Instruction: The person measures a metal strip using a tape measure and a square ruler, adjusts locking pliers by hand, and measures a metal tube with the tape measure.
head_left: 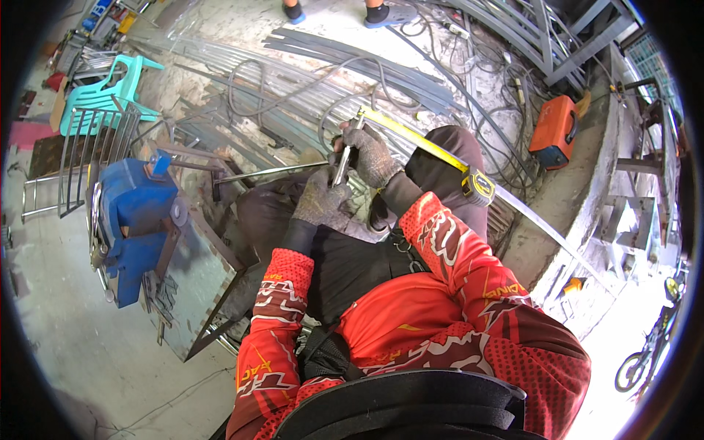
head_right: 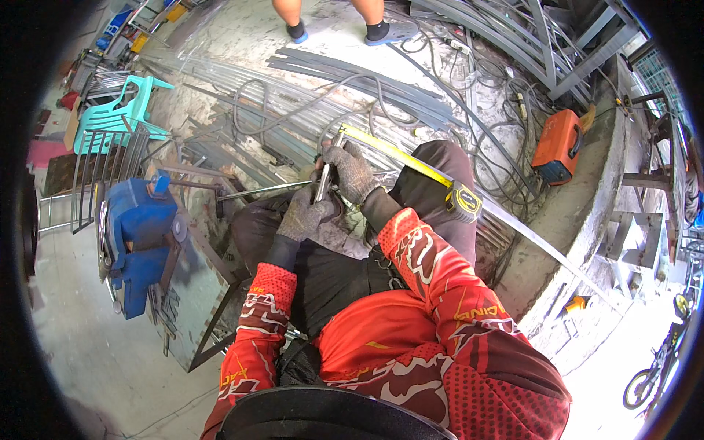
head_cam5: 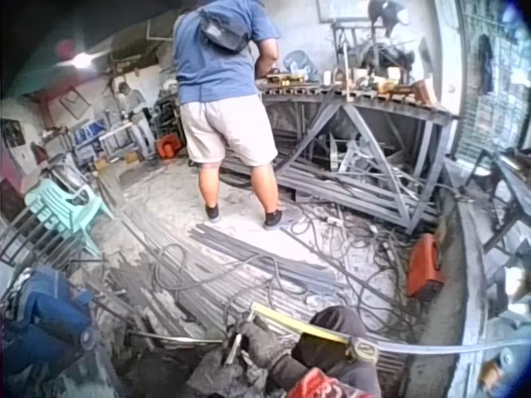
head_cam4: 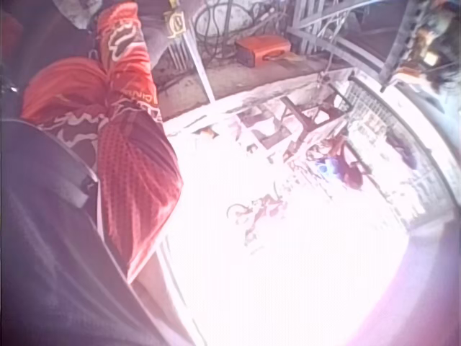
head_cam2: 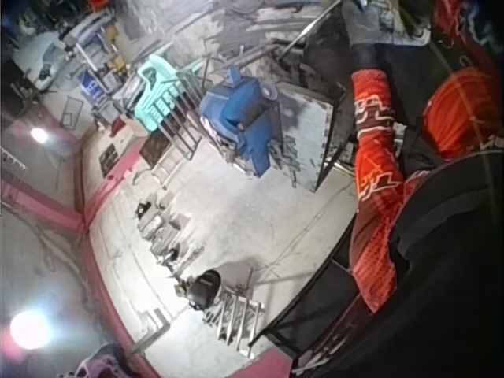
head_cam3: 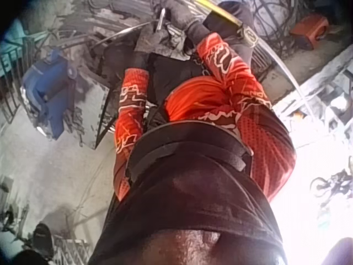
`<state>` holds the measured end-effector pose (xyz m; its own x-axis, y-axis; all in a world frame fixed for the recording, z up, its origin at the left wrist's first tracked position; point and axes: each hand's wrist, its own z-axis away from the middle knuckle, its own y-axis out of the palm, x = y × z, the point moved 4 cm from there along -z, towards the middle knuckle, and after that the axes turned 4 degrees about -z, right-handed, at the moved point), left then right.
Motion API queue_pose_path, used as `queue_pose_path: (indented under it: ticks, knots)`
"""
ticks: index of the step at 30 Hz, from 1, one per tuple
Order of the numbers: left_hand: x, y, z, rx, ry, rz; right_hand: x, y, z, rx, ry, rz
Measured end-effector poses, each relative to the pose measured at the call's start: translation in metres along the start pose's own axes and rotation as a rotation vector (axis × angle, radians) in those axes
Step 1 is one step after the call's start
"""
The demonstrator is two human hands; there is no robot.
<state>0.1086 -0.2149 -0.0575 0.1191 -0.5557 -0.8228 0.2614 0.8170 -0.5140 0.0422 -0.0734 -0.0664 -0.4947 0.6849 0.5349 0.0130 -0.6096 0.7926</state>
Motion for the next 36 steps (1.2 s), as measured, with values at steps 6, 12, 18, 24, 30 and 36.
queue_pose_path:
  ticks: [6,12,18,24,30,36]
  knots:
    - [-0.006,-0.001,0.000,-0.038,0.015,0.047,0.006,0.003,0.000,0.019,-0.022,0.052]
    - [-0.014,-0.001,-0.002,-0.042,0.026,0.011,0.007,0.001,0.000,0.007,-0.029,0.041]
    - [0.003,-0.004,-0.002,-0.053,0.003,-0.047,0.007,0.008,0.000,0.020,-0.021,0.042]
    - [-0.008,-0.002,0.000,-0.062,-0.102,-0.060,0.009,0.002,-0.001,0.014,-0.026,-0.009]
    - [-0.008,0.008,0.009,-0.020,-0.212,-0.107,0.010,0.004,0.000,-0.014,-0.046,-0.014]
    - [-0.012,0.011,0.011,-0.091,-0.158,-0.208,0.010,0.009,0.002,-0.014,-0.034,-0.023]
